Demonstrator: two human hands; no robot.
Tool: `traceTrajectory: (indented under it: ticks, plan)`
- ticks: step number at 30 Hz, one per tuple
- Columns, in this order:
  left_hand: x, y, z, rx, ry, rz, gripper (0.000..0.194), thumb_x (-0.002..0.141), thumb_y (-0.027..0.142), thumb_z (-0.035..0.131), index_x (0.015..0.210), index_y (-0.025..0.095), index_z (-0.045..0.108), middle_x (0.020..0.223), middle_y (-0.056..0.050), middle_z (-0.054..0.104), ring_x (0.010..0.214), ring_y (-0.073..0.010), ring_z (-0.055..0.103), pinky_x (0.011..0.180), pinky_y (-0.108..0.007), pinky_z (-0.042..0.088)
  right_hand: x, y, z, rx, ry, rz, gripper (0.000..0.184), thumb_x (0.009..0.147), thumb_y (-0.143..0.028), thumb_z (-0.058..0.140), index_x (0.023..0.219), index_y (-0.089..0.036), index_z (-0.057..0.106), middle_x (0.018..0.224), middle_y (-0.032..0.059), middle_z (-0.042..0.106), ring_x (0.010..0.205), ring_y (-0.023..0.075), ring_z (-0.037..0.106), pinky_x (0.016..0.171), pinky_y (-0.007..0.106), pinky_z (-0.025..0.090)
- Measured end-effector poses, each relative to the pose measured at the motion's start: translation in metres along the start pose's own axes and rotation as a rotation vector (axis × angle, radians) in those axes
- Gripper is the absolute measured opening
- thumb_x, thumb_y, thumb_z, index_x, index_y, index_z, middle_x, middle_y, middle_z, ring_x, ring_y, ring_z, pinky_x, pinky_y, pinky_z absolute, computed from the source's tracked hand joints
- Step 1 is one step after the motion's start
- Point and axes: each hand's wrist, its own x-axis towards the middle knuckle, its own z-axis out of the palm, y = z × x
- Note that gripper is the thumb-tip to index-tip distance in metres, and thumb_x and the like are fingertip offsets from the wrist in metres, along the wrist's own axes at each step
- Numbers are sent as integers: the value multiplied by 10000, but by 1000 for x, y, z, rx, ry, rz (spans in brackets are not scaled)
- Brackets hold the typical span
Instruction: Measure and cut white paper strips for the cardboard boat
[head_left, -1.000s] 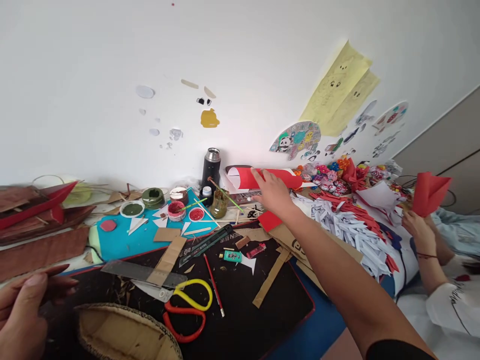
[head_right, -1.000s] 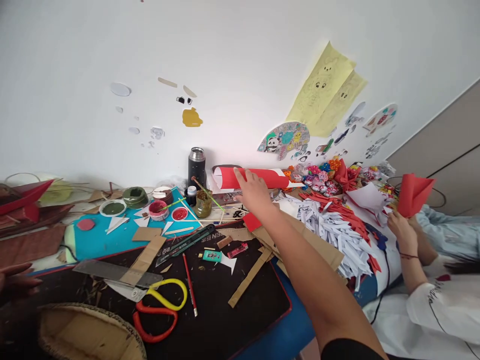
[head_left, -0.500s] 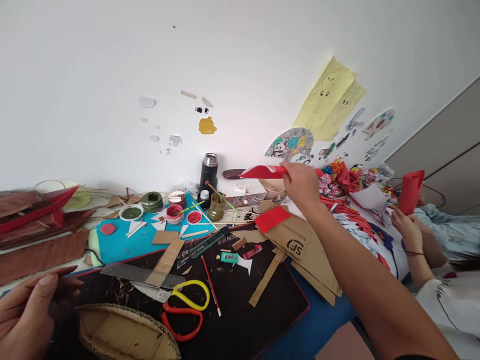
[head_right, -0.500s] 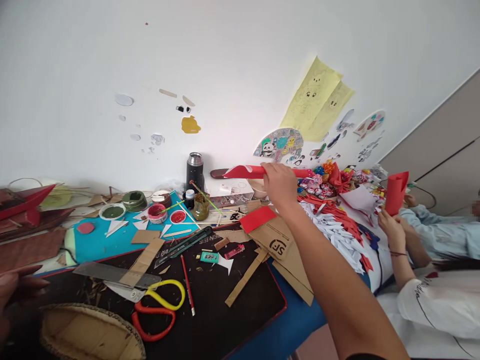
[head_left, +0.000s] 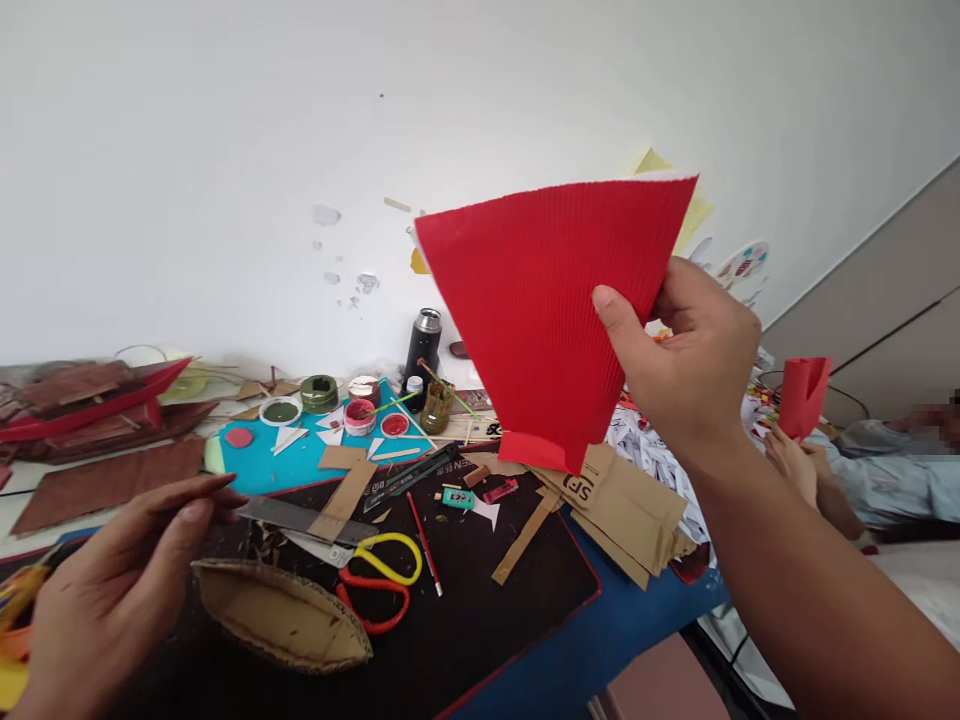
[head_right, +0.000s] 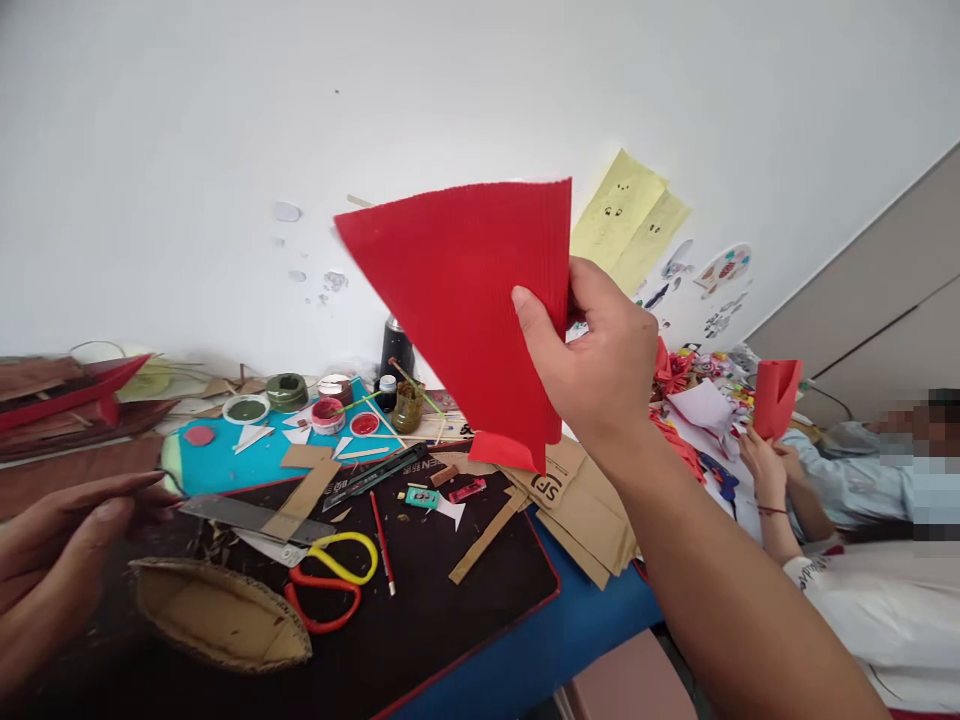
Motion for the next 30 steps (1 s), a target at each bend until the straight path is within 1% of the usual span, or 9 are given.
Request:
traceTrajectory:
  ticks: [2,5,8,10,14,18,22,27,30]
  plan:
    - [-1,24,2,-24,-66,44,497,928,760,628,1200,369,769,1044,-2,844,929,-299,791,863,-428,652,4,-19,-1,36,-21,-16,239,1048,-518,699,1114,-304,783,924,62,794,845,279,735,737,412,614]
    - [-1,52,14,-172,-295,117,581,897,719,701,1344,347,713,1243,-67,828,1069,-329,801,932,-447,665,9,-46,0,110,-62,-17,241,1047,-537,703,1045,-310,781,920,49,796,875,271,748,725,390,629]
    - [-1,66,35,-342,-450,109,751,906,657,732,1567,348,554,1497,-142,707,1257,-365,749,925,-473,681,9,-66,8,255,-82,32,249,1042,-550,710,1007,-313,776,933,40,798,905,257,760,708,355,638]
    - [-2,70,47,-368,-517,122,824,914,617,748,1639,335,475,1534,-166,672,1356,-373,693,1017,-506,652,5,-72,20,397,-88,98,241,1043,-537,714,1031,-305,777,971,38,804,947,249,769,728,337,646]
    - [-4,69,52,-371,-530,104,724,941,644,698,1560,289,575,1391,-148,748,1203,-333,758,1000,-491,657,-15,-69,50,675,-88,299,218,1036,-468,716,1062,-258,770,1019,22,809,967,241,782,777,356,666]
    - [-3,65,35,-375,-496,11,586,917,707,700,1310,275,747,1237,-123,811,1077,-320,784,899,-439,674,-43,-57,72,872,-80,559,221,990,-468,753,1053,-258,772,1063,33,827,973,251,799,806,373,676]
    - [1,61,20,-520,-594,-101,512,938,695,689,1177,254,793,1067,-120,830,880,-284,779,779,-420,668,-67,-54,82,1014,-111,709,364,959,-551,776,1146,-240,779,1198,70,834,1081,284,801,889,417,681]
    - [5,58,23,-482,-494,-79,496,882,664,785,1211,293,793,1347,-103,774,1235,-329,719,1058,-464,606,-87,-59,99,1160,-259,821,447,925,-637,794,1096,-223,799,1214,90,841,1126,310,793,967,468,656]
    - [7,61,24,-605,-552,-139,574,857,600,851,1320,279,747,1415,-108,751,1271,-319,704,1054,-406,597,-95,-62,110,1316,-255,908,425,898,-631,835,1060,-238,831,1182,72,851,1121,305,789,995,457,638]
